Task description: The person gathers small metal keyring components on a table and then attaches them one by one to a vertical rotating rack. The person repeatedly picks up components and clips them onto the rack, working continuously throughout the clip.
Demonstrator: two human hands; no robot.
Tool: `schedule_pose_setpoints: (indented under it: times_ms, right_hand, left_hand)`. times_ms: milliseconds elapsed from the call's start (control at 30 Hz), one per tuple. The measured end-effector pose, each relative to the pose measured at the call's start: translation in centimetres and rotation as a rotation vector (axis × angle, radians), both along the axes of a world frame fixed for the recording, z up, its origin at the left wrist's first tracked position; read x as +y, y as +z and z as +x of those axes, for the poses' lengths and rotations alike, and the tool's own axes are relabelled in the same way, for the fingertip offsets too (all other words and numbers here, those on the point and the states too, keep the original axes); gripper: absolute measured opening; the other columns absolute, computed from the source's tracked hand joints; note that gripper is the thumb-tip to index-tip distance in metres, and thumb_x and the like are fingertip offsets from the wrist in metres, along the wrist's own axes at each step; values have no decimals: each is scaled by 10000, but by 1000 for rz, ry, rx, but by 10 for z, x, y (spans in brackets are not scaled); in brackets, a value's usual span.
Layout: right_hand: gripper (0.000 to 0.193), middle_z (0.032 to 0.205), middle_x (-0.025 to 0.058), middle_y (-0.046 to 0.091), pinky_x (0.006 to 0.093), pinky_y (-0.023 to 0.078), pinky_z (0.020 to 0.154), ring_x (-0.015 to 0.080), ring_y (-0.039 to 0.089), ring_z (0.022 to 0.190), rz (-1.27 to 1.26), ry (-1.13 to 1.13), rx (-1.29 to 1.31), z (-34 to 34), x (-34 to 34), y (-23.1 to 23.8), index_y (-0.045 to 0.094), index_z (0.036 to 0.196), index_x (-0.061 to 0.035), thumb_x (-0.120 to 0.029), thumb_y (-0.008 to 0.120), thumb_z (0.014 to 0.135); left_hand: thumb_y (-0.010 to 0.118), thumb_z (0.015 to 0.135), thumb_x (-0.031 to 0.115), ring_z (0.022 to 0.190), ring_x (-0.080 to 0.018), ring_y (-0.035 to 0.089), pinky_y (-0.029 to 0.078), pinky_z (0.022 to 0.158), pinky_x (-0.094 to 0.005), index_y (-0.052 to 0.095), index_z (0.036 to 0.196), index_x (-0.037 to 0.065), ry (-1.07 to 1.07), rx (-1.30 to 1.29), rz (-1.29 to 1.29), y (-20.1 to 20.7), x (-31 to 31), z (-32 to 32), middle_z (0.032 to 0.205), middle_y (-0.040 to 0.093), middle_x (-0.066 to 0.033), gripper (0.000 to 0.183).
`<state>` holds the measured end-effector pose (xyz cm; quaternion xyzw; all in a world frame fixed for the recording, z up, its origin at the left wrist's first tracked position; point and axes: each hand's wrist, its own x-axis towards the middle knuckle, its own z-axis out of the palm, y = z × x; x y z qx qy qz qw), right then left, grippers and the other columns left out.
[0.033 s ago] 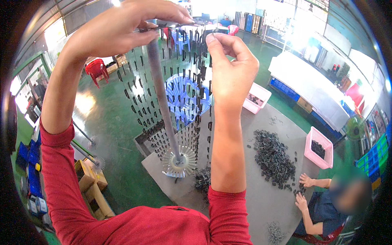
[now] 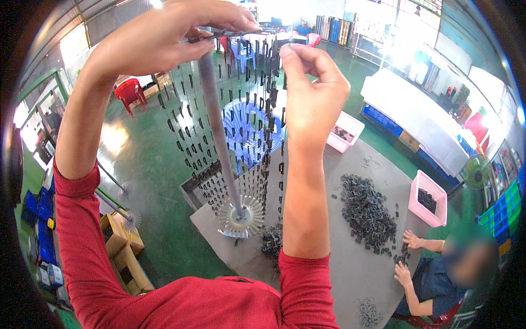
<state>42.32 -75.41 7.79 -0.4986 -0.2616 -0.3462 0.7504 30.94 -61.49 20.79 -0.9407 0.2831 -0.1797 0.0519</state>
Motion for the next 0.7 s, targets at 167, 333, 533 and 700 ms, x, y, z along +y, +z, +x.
schedule_pose_setpoints:
  times_ms: [167, 333, 533, 700]
  right_hand:
    - [133, 713, 16, 643, 213, 431, 643, 64, 536, 674, 0, 0, 12, -9, -5, 3, 705, 861, 15, -89, 727, 782]
    - [171, 760, 17, 649, 202, 425, 667, 66, 540, 693, -29, 12, 82, -14, -25, -3, 699, 899, 22, -100, 732, 785]
    - [253, 850, 30, 668, 214, 325, 706, 94, 569, 823, -113, -38, 206, -30, -58, -28, 694, 972, -4, -172, 726, 786]
    - [171, 774, 29, 652, 205, 427, 672, 79, 566, 718, -98, -58, 125, -30, -44, -17, 691, 897, 28, -103, 721, 791]
  left_hand:
    - [494, 759, -30, 1021, -307, 613, 482, 895, -365, 521, 1224, -23, -7, 112, -101, 1, 8, 7, 1113, 617, -226, 467]
    - [559, 762, 78, 941, -299, 640, 506, 828, -345, 520, 1234, -19, -182, 191, -16, 4, 12, 13, 1057, 634, -236, 483]
    - [557, 766, 169, 1047, -298, 605, 477, 913, -362, 519, 1245, -45, 4, 35, 124, 2, -6, -12, 1145, 589, -271, 526]
    - [540, 742, 116, 1094, -326, 578, 445, 974, -361, 528, 1230, -66, 21, -97, 178, -1, -13, -14, 1187, 576, -253, 521]
